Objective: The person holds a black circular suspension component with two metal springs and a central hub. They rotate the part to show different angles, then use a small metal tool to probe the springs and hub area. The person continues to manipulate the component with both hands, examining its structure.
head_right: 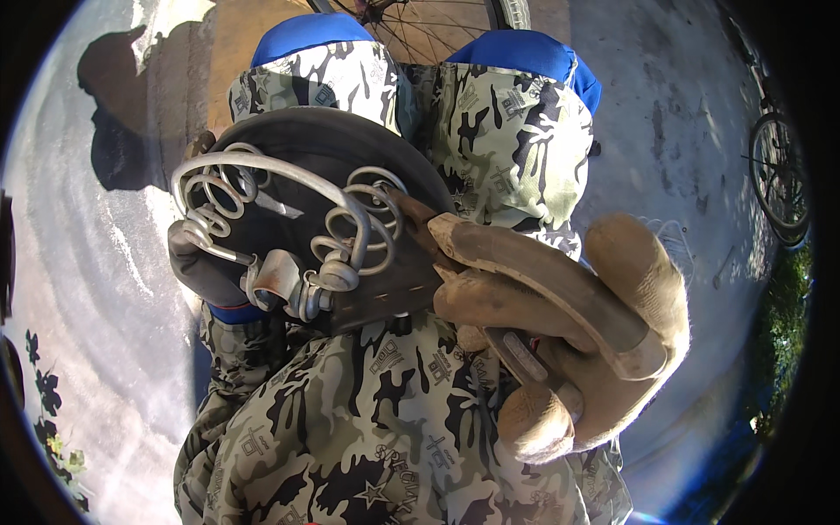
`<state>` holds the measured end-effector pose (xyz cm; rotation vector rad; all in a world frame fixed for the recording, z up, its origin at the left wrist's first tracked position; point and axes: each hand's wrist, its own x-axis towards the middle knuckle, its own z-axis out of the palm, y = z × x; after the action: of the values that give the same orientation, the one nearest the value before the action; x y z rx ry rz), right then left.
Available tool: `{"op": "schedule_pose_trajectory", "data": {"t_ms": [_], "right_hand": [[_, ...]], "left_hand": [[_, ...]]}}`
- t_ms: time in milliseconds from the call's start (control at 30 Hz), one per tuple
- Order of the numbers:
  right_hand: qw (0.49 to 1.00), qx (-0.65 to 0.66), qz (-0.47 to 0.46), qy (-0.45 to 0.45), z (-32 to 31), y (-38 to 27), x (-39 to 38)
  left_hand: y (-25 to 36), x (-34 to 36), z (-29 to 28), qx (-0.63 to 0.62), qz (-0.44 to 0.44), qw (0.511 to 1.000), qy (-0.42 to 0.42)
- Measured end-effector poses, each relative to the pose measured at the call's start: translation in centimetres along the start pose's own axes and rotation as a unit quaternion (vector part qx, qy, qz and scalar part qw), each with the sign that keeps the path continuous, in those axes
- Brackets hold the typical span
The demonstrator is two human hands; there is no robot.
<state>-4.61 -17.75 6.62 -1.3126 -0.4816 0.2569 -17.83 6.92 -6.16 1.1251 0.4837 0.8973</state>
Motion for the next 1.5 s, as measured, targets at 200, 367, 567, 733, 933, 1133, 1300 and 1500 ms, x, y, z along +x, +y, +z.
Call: {"op": "schedule_pose_trajectory", "data": {"t_ms": [200, 367, 567, 733, 933, 1133, 1300, 1500], "right_hand": [[1.0, 0.016, 0.014, -0.019, -0.9, -0.2, 1.3], [0.995, 0.017, 0.003, -0.102, -2.6, 0.3, 2.4], [0.975, -0.019, -0.011, -0.223, -3.3, 0.9, 4.4], [0.972, 0.023, -0.13, -0.194, -3.5, 2.9, 4.8], [0.991, -0.007, -0.038, -0.125, -4.8, 2.1, 3.5], [0.993, 0.006, -0.041, -0.112, -4.6, 2.2, 3.5], [0.992, 0.026, -0.043, -0.118, -4.8, 2.4, 3.5], [0.989, 0.056, -0.042, -0.13, -4.7, 2.5, 3.4]], "left_hand": [[-0.2, -0.1, -0.6, 0.04, 0.044, 0.998, -0.014], [0.0, -0.2, -0.8, -0.108, -0.081, 0.989, 0.056], [-0.3, 0.0, -1.7, -0.024, -0.012, 1.0, 0.003], [-0.2, 0.9, -4.1, 0.108, -0.009, 0.993, -0.042], [0.7, 1.5, -4.6, -0.025, -0.104, 0.994, -0.018], [1.1, 1.5, -2.7, -0.075, -0.176, 0.982, -0.001], [1.3, 1.6, -2.6, -0.036, -0.151, 0.987, -0.036], [0.3, 1.4, -2.7, 0.056, -0.027, 0.996, -0.071]]}}
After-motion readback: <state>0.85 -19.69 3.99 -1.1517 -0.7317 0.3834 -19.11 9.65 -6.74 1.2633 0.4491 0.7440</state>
